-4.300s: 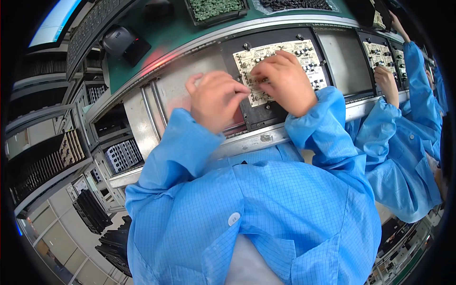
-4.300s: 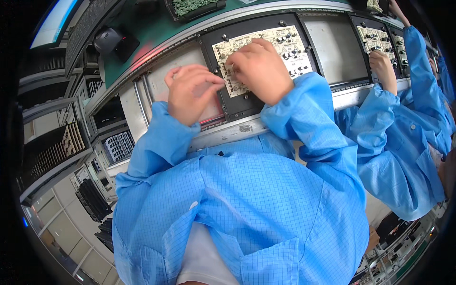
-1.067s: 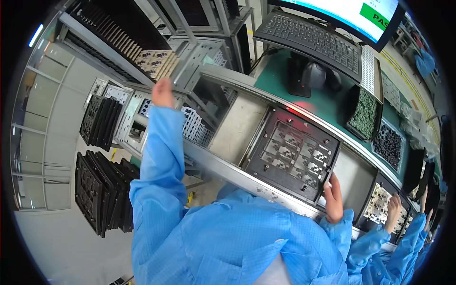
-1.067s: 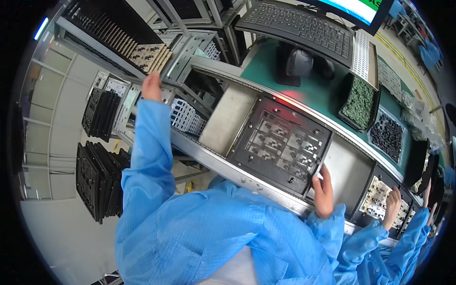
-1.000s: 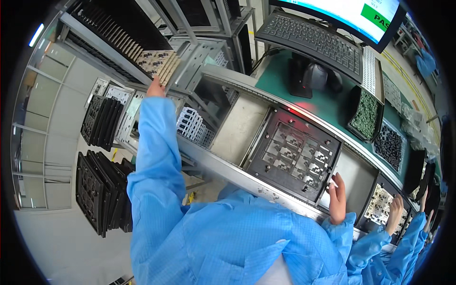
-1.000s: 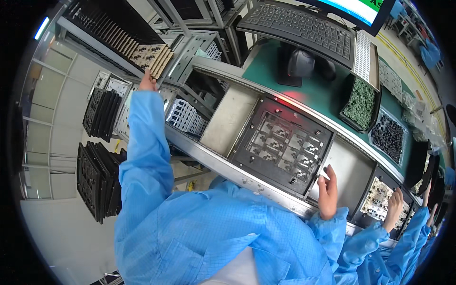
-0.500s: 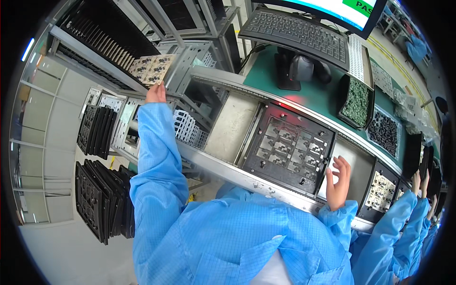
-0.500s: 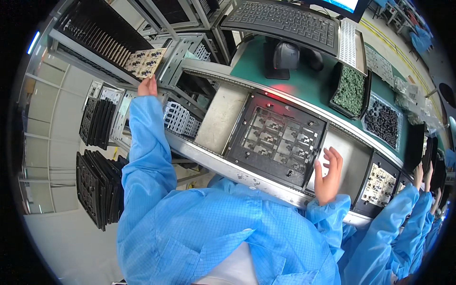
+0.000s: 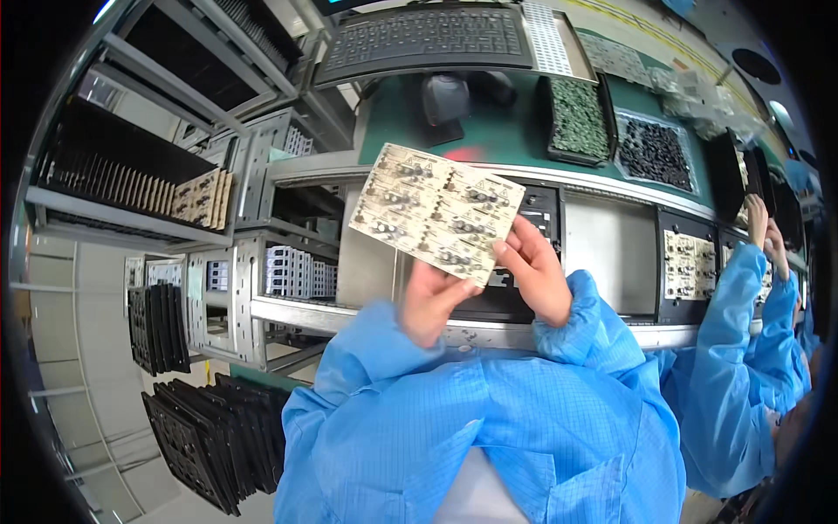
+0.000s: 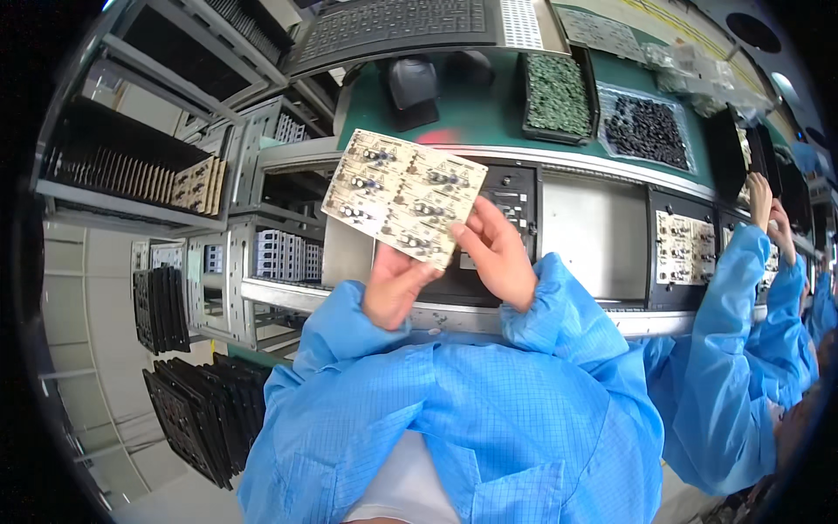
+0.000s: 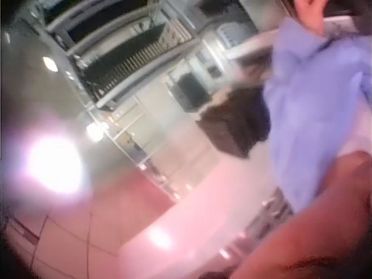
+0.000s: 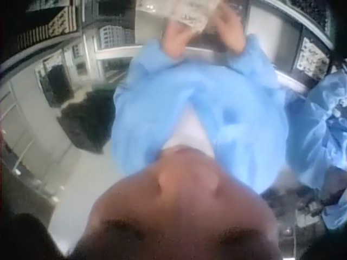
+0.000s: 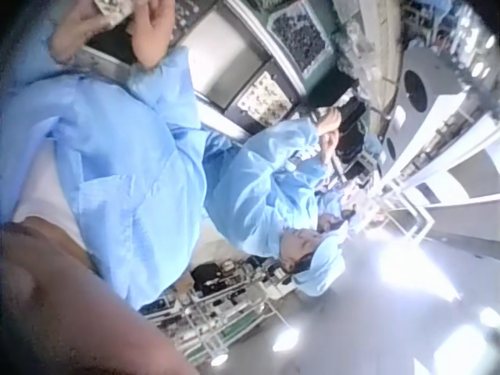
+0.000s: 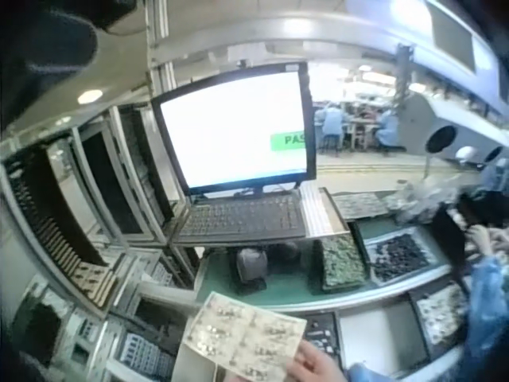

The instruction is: The person places circuit boards onto assembly fixtures on a conveyor line, inserts small electronic components into the boards by hand, and pushes the fixtures along the line.

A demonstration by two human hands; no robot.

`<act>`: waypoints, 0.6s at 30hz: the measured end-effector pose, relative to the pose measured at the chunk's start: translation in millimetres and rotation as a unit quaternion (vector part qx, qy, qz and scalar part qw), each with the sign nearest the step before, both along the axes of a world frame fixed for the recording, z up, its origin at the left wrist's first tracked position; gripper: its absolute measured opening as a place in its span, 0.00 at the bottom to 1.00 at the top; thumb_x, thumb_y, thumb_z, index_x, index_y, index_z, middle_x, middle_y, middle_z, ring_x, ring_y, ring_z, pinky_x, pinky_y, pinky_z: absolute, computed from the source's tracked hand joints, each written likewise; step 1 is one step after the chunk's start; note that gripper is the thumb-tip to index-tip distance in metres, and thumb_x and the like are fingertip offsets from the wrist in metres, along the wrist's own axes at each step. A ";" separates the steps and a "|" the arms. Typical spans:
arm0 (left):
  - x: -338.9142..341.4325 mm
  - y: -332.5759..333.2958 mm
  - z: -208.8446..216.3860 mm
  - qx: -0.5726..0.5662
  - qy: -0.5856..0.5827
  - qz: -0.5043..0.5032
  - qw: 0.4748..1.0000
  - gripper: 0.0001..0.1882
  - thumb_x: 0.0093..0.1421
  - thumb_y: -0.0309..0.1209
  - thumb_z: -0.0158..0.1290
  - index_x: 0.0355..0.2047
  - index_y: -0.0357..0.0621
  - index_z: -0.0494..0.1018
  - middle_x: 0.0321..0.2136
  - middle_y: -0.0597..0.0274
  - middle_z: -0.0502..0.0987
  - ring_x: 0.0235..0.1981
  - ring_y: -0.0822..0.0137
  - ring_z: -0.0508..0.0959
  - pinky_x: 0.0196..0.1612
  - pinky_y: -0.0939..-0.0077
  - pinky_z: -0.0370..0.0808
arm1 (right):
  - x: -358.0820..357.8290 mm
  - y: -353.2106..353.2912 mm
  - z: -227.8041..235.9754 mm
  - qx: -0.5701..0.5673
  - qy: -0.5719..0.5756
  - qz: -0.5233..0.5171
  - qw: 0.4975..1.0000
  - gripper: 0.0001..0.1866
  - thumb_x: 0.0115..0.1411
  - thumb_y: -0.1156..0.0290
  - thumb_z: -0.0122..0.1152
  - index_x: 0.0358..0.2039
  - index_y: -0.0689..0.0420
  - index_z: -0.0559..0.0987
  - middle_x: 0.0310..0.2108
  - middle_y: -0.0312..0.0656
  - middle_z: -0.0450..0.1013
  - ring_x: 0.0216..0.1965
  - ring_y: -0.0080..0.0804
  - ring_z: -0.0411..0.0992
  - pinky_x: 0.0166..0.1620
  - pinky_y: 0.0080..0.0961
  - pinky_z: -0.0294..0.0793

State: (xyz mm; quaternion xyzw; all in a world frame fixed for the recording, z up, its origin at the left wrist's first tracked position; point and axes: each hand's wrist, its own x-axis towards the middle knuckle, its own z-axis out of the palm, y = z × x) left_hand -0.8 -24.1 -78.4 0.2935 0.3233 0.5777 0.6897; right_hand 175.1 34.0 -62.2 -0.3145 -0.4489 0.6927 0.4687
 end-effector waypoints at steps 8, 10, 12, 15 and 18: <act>-9.4 -0.8 -1.1 0.130 0.377 -0.147 0.905 0.24 0.69 0.21 0.55 0.64 0.37 0.68 0.51 0.53 0.80 0.49 0.65 0.82 0.53 0.71 0.79 | 47.9 47.5 -2.4 -0.062 -0.050 -0.022 0.997 0.22 0.72 0.75 0.53 0.65 0.67 0.70 0.53 0.42 0.80 0.50 0.25 0.79 0.54 0.24 0.79; -5.7 -5.4 3.8 0.120 0.386 -0.089 0.910 0.13 0.68 0.21 0.57 0.53 0.36 0.78 0.43 0.54 0.83 0.45 0.66 0.84 0.50 0.73 0.79 | 48.5 62.0 2.8 -0.069 -0.056 -0.033 0.995 0.22 0.72 0.75 0.54 0.65 0.67 0.71 0.53 0.42 0.80 0.50 0.25 0.79 0.54 0.24 0.79; -11.1 -9.6 1.5 0.130 0.412 -0.055 0.900 0.12 0.68 0.21 0.57 0.51 0.35 0.79 0.42 0.55 0.82 0.44 0.67 0.84 0.49 0.74 0.79 | 49.2 75.4 3.3 -0.072 -0.056 -0.033 0.995 0.22 0.71 0.74 0.55 0.63 0.66 0.73 0.53 0.42 0.80 0.50 0.25 0.80 0.55 0.26 0.79; -16.0 -11.4 -1.5 0.135 0.430 -0.028 0.892 0.11 0.67 0.21 0.58 0.49 0.35 0.80 0.42 0.55 0.82 0.44 0.67 0.84 0.48 0.75 0.80 | 53.2 89.7 4.7 -0.075 -0.061 -0.024 0.995 0.21 0.72 0.73 0.55 0.63 0.66 0.73 0.53 0.42 0.80 0.50 0.26 0.80 0.55 0.26 0.79; -19.6 -15.1 -2.9 0.130 0.437 -0.014 0.890 0.10 0.67 0.20 0.58 0.48 0.35 0.80 0.41 0.55 0.82 0.43 0.67 0.84 0.47 0.75 0.80 | 53.9 95.4 9.1 -0.084 -0.069 -0.018 0.994 0.21 0.72 0.72 0.56 0.62 0.66 0.74 0.53 0.42 0.80 0.50 0.26 0.80 0.55 0.26 0.79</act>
